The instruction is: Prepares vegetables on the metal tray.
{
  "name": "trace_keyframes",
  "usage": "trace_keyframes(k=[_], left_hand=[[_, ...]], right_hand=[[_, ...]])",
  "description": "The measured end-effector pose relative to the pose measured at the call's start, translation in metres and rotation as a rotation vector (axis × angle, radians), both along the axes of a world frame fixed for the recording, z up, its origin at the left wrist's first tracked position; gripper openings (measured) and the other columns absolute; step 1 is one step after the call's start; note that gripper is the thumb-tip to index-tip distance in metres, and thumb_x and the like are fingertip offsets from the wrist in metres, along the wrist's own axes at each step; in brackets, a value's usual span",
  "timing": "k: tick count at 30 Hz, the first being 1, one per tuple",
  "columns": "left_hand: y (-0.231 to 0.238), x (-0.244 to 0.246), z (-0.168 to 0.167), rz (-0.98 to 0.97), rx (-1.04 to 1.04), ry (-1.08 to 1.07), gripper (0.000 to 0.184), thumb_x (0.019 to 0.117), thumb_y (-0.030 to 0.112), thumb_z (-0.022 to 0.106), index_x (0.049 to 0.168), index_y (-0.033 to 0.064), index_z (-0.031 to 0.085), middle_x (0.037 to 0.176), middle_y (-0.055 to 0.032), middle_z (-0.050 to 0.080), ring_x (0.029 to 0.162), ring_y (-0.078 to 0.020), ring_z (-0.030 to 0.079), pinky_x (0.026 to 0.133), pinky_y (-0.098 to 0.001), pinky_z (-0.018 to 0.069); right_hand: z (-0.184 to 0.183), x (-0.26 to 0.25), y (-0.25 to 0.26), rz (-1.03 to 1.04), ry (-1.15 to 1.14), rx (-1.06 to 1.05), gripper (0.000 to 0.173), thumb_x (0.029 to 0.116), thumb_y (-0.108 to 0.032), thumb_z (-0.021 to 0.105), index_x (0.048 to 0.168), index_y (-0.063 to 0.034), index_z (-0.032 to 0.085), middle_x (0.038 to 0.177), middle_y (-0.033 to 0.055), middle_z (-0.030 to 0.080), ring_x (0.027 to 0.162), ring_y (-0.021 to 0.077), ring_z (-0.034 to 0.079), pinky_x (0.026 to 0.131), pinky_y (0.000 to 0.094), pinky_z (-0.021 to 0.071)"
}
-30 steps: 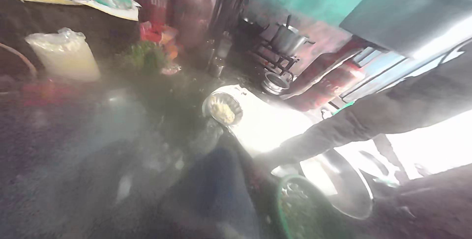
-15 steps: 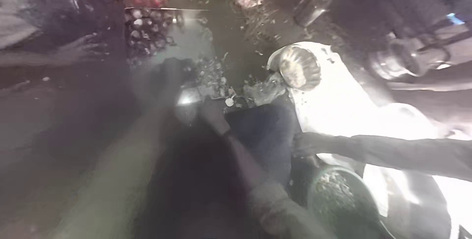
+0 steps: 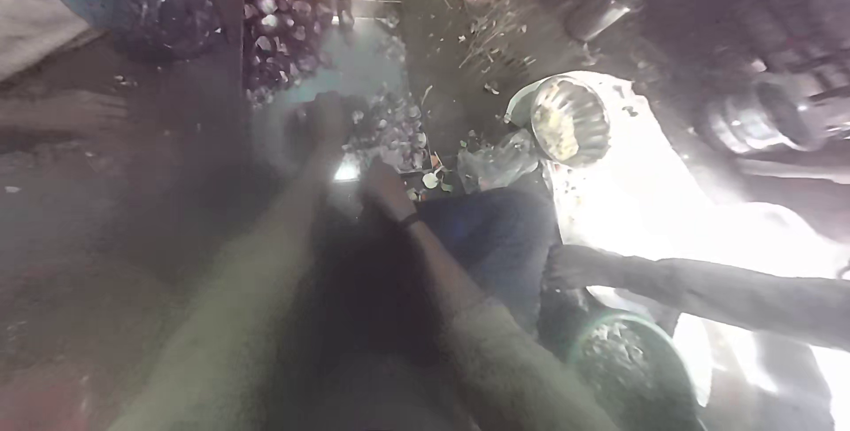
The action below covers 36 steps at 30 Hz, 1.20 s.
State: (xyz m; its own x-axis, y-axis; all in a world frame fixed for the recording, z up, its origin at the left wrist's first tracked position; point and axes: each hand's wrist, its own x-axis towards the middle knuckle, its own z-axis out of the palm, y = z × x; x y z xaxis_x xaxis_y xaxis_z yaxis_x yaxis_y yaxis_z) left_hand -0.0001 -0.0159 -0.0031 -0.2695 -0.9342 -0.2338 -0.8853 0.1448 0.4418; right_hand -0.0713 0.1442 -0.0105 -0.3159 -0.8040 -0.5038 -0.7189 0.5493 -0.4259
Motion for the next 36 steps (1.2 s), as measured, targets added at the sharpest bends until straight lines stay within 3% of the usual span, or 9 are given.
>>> trace_keyframes(k=[9,12,15,17,22,27,32,34,36], left_hand=[[0.008,-0.006,0.008,-0.023,0.042,0.014,0.026,0.0994,0.021,0.06,0.114,0.005,0.074,0.118,-0.0243,0.071,0.113,-0.0452,0.066,0.095,-0.0687,0.0499],[0.01,-0.009,-0.004,-0.062,-0.015,0.02,0.028,0.0985,0.026,0.063,0.111,0.003,0.073,0.112,-0.026,0.071,0.108,-0.0458,0.068,0.091,-0.0683,0.0523],[0.019,-0.017,-0.007,-0.207,-0.054,0.065,0.036,0.0935,0.026,0.069,0.126,0.0118,0.07,0.121,-0.0209,0.069,0.115,-0.0408,0.066,0.096,-0.0664,0.0517],[0.025,-0.026,-0.013,-0.27,-0.108,0.028,0.038,0.0877,0.024,0.074,0.124,0.0149,0.069,0.12,-0.0157,0.071,0.113,-0.0363,0.067,0.094,-0.0633,0.0539],[0.049,-0.058,-0.005,-0.316,0.021,-0.072,0.041,0.0933,0.018,0.072,0.126,-0.0058,0.063,0.127,-0.0296,0.063,0.121,-0.0461,0.061,0.101,-0.0623,0.0497],[0.054,-0.068,0.011,-0.312,0.081,0.051,0.033,0.1016,0.012,0.06,0.13,-0.0051,0.063,0.131,-0.0298,0.062,0.125,-0.0451,0.059,0.106,-0.0609,0.0454],[0.018,-0.09,-0.013,-0.364,-0.047,-0.311,0.03,0.095,0.029,0.066,0.107,0.0033,0.073,0.113,-0.0231,0.071,0.108,-0.044,0.068,0.088,-0.0665,0.0539],[0.014,-0.103,-0.024,-0.425,-0.047,-0.446,0.041,0.0881,0.035,0.073,0.11,0.0009,0.071,0.114,-0.025,0.069,0.108,-0.0462,0.067,0.082,-0.0685,0.0529],[0.017,-0.113,-0.026,-0.433,-0.017,-0.465,0.05,0.0856,0.036,0.077,0.119,-0.0002,0.069,0.121,-0.0264,0.067,0.114,-0.0475,0.063,0.087,-0.0703,0.0504]], right_hand=[[0.028,-0.024,0.05,-0.01,-0.061,0.095,0.043,0.1074,-0.033,0.05,0.132,-0.0002,0.062,0.124,0.0224,0.067,0.118,0.0365,0.065,0.101,0.0552,0.0517],[0.028,-0.035,0.055,-0.079,-0.127,0.013,0.041,0.1076,-0.032,0.052,0.128,0.0019,0.062,0.114,0.0228,0.069,0.111,0.0359,0.068,0.098,0.0542,0.0531],[0.022,-0.043,0.058,-0.153,-0.179,-0.086,0.04,0.1063,-0.031,0.056,0.129,0.0015,0.059,0.106,0.0214,0.069,0.101,0.0343,0.069,0.091,0.0534,0.0552],[0.016,-0.047,0.058,-0.206,-0.185,-0.135,0.037,0.1051,-0.03,0.058,0.128,-0.0011,0.059,0.103,0.02,0.069,0.096,0.0342,0.07,0.087,0.0546,0.0565],[0.015,-0.055,0.057,-0.287,-0.191,-0.165,0.042,0.1059,-0.033,0.058,0.133,-0.0018,0.056,0.1,0.0214,0.07,0.092,0.037,0.071,0.084,0.0569,0.0575],[0.015,-0.062,0.06,-0.345,-0.215,-0.239,0.039,0.1083,-0.032,0.054,0.132,-0.0013,0.056,0.098,0.0215,0.069,0.088,0.0363,0.07,0.079,0.0563,0.0578],[0.009,-0.063,0.058,-0.366,-0.255,-0.279,0.037,0.1087,-0.035,0.053,0.127,-0.003,0.058,0.091,0.0171,0.069,0.079,0.0317,0.07,0.072,0.0524,0.0592],[0.009,-0.062,0.055,-0.374,-0.266,-0.258,0.038,0.1082,-0.036,0.053,0.127,-0.0027,0.058,0.092,0.0178,0.068,0.082,0.033,0.07,0.075,0.0539,0.0585],[0.009,-0.063,0.054,-0.392,-0.29,-0.248,0.041,0.1082,-0.036,0.054,0.131,-0.0025,0.058,0.093,0.0188,0.069,0.084,0.034,0.07,0.077,0.0547,0.0584]])
